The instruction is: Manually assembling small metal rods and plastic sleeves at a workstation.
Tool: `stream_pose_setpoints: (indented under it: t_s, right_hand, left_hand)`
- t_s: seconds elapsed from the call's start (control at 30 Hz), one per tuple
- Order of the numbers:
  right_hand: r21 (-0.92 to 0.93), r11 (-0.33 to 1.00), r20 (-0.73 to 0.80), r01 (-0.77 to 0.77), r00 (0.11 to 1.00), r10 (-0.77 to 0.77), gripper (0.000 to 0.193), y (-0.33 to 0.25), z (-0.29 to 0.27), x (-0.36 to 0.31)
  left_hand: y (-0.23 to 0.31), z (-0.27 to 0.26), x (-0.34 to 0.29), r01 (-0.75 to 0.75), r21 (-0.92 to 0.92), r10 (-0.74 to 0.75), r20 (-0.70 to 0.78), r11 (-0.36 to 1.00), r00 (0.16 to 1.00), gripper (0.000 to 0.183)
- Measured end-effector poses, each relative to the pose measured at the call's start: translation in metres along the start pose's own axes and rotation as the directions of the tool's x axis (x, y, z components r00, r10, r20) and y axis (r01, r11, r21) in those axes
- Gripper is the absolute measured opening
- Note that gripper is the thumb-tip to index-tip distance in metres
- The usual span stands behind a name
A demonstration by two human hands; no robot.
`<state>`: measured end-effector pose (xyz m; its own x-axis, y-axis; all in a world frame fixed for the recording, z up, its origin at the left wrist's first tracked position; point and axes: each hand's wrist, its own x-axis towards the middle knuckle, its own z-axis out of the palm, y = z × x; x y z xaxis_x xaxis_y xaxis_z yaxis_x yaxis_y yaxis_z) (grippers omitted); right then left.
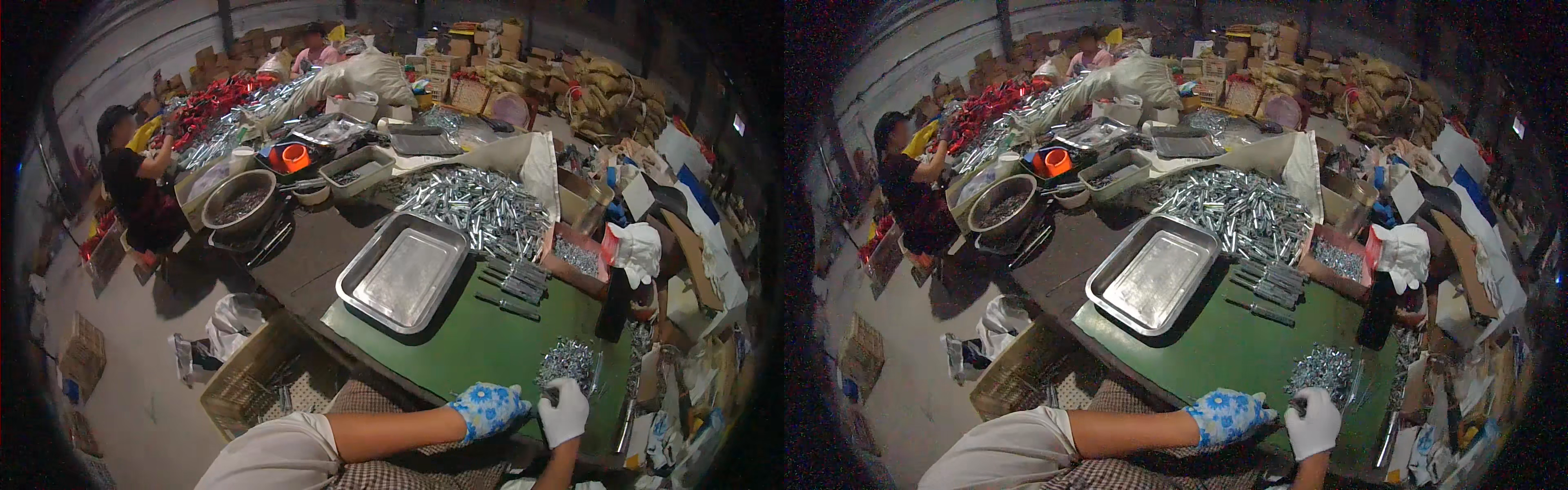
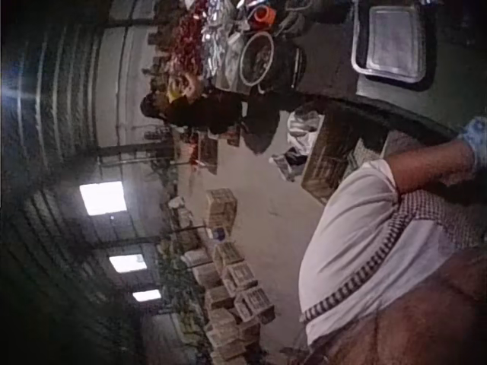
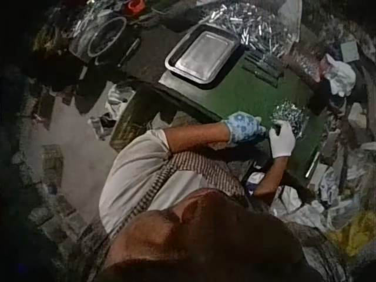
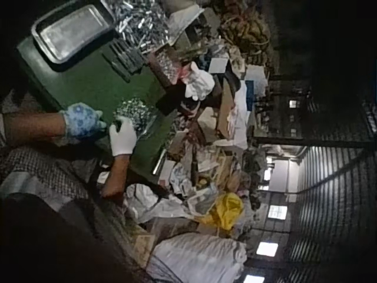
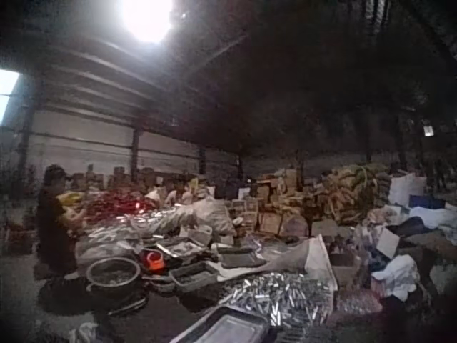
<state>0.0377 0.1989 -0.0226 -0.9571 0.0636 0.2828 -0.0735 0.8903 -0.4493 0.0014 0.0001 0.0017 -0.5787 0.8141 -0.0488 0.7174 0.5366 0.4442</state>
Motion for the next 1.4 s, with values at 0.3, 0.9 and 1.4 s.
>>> stream_pose_setpoints:
  t_s: [0.3, 0.9, 1.4]
  right_hand:
    - [0.042, 0.999, -0.086, -0.018, 0.996, 0.022, 0.019, 0.010, -0.024, -0.028]
    - [0.362, 0.919, 0.060, -0.155, 0.988, 0.143, 0.024, -0.021, -0.011, -0.027]
    - [0.173, 0.975, 0.070, -0.142, 0.989, 0.132, 0.023, -0.039, -0.008, -0.033]
  left_hand:
    - [0.000, 0.002, 0.001, 0.008, -0.051, -0.009, -0.025, 0.999, 1.000, 0.019]
    - [-0.008, -0.006, -0.004, 0.027, 0.015, -0.027, -0.027, 1.000, 0.999, 0.025]
    - [0.003, -0.004, -0.002, 0.032, 0.012, -0.032, -0.002, 0.999, 0.999, 0.022]
